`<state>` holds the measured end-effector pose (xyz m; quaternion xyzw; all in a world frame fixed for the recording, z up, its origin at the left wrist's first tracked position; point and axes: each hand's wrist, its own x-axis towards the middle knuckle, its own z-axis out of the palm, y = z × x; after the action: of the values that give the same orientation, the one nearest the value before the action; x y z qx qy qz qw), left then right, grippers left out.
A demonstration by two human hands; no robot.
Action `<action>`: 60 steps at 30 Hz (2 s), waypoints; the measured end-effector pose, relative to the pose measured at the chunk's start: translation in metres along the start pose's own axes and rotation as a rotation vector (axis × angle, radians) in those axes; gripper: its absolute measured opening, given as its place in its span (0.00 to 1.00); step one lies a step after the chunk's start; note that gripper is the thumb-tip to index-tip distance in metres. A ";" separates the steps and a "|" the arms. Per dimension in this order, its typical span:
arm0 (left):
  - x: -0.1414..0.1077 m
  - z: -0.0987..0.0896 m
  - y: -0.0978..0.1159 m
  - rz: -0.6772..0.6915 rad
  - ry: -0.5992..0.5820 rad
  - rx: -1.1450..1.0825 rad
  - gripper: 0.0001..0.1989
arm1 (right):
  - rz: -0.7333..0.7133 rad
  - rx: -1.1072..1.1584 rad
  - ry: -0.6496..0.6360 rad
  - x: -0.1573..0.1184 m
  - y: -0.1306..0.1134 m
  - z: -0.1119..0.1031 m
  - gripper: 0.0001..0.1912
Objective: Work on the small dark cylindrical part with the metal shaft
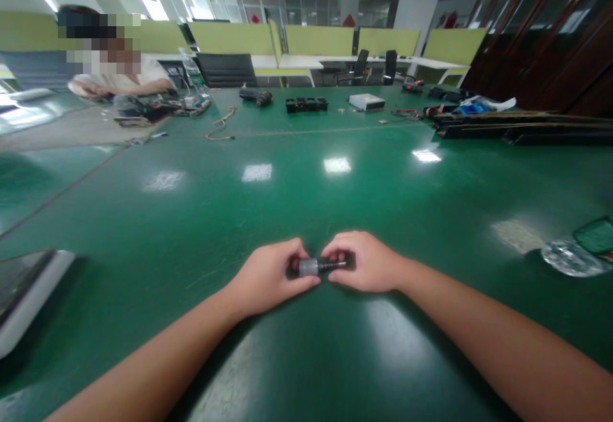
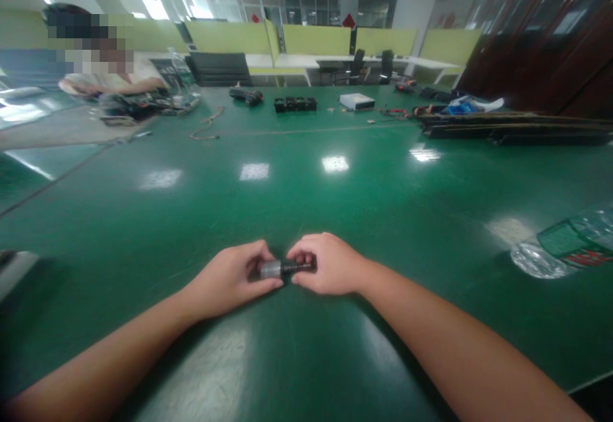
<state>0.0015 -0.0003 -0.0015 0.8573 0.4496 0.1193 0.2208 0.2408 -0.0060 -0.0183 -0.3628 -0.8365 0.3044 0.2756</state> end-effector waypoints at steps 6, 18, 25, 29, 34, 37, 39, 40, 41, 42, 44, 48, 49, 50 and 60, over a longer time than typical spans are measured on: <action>0.000 0.001 0.001 -0.003 0.007 0.005 0.15 | -0.029 -0.054 0.004 0.002 -0.003 0.002 0.10; 0.001 0.001 0.005 -0.020 0.026 0.040 0.16 | -0.061 -0.120 0.011 0.004 -0.003 0.004 0.05; 0.000 0.000 0.005 -0.011 0.018 0.048 0.16 | -0.046 -0.096 0.009 0.004 -0.004 0.002 0.05; 0.000 0.000 0.004 -0.014 0.010 0.054 0.17 | -0.035 -0.088 0.002 0.003 -0.004 0.002 0.05; 0.000 0.000 0.003 -0.012 0.012 0.060 0.17 | -0.041 -0.082 0.008 0.003 -0.002 0.002 0.06; 0.000 0.000 0.004 -0.017 0.011 0.059 0.17 | -0.040 -0.080 0.003 0.003 -0.002 0.002 0.06; 0.000 0.000 0.004 -0.028 0.009 0.056 0.17 | -0.034 -0.080 0.000 0.002 -0.001 0.002 0.06; 0.000 0.000 0.005 -0.030 0.007 0.054 0.17 | -0.030 -0.079 -0.002 0.002 -0.001 0.002 0.05; 0.000 0.000 0.005 -0.030 0.006 0.054 0.17 | -0.027 -0.079 -0.003 0.002 -0.001 0.002 0.05; 0.000 0.000 0.005 -0.030 0.005 0.054 0.17 | -0.027 -0.076 -0.004 0.002 -0.001 0.002 0.05; 0.000 0.000 0.005 -0.026 0.008 0.056 0.17 | -0.030 -0.070 -0.003 0.002 0.000 0.002 0.05; 0.000 0.001 0.003 -0.019 0.014 0.054 0.17 | -0.029 -0.062 -0.003 0.001 0.000 0.001 0.05; 0.000 0.001 0.002 -0.018 0.014 0.052 0.17 | -0.025 -0.063 -0.002 0.001 0.000 0.001 0.05; 0.000 0.002 0.002 -0.017 0.015 0.050 0.17 | -0.022 -0.063 -0.004 0.001 0.000 0.000 0.05; 0.000 0.001 0.003 -0.012 0.020 0.035 0.17 | -0.012 -0.057 -0.005 0.000 -0.002 -0.001 0.06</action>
<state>0.0035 -0.0022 -0.0011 0.8570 0.4590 0.1188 0.2019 0.2403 -0.0067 -0.0166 -0.3647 -0.8477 0.2796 0.2648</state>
